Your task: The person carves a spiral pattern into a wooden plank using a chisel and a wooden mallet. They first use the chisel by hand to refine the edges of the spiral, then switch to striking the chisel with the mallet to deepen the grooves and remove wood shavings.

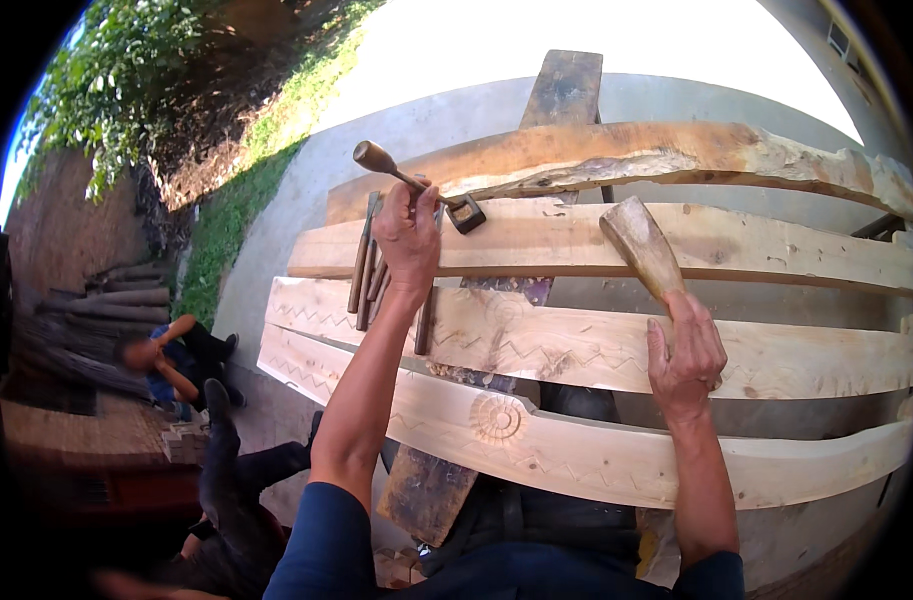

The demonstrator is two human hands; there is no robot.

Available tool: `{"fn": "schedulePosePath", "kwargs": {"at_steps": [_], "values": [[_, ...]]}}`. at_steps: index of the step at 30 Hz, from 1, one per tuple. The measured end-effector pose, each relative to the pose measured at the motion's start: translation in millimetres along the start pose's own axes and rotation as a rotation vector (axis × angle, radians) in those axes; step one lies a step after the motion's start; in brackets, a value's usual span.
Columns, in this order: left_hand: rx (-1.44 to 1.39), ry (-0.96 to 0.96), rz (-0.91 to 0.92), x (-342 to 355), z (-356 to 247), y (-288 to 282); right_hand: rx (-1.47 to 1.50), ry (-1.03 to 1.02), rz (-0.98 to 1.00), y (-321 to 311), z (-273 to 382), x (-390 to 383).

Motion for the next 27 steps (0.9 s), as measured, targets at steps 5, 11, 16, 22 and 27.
{"fn": "schedulePosePath", "kwargs": {"at_steps": [5,11,16,22,27], "values": [[0.054,0.011,0.055,-2,14,22,0.052,0.064,0.031,6,-6,4],[0.08,0.075,0.128,-5,12,36,0.064,0.125,0.016,8,-14,5],[0.128,0.237,0.17,1,-6,49,0.002,0.131,0.026,10,-14,4],[-0.086,-0.087,-0.014,-30,-23,-23,-0.156,0.273,0.094,22,-32,2],[-0.499,-0.405,-0.049,-154,-45,-74,-0.198,0.264,0.12,27,-37,6]]}}
Point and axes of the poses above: each hand's wrist, its own x-axis towards the middle knuckle, its own y-axis out of the palm, z = x × y, the point moved 10 cm from there along x, towards the middle knuckle, and after that the axes turned 7 degrees about y, right-handed, at the moved point
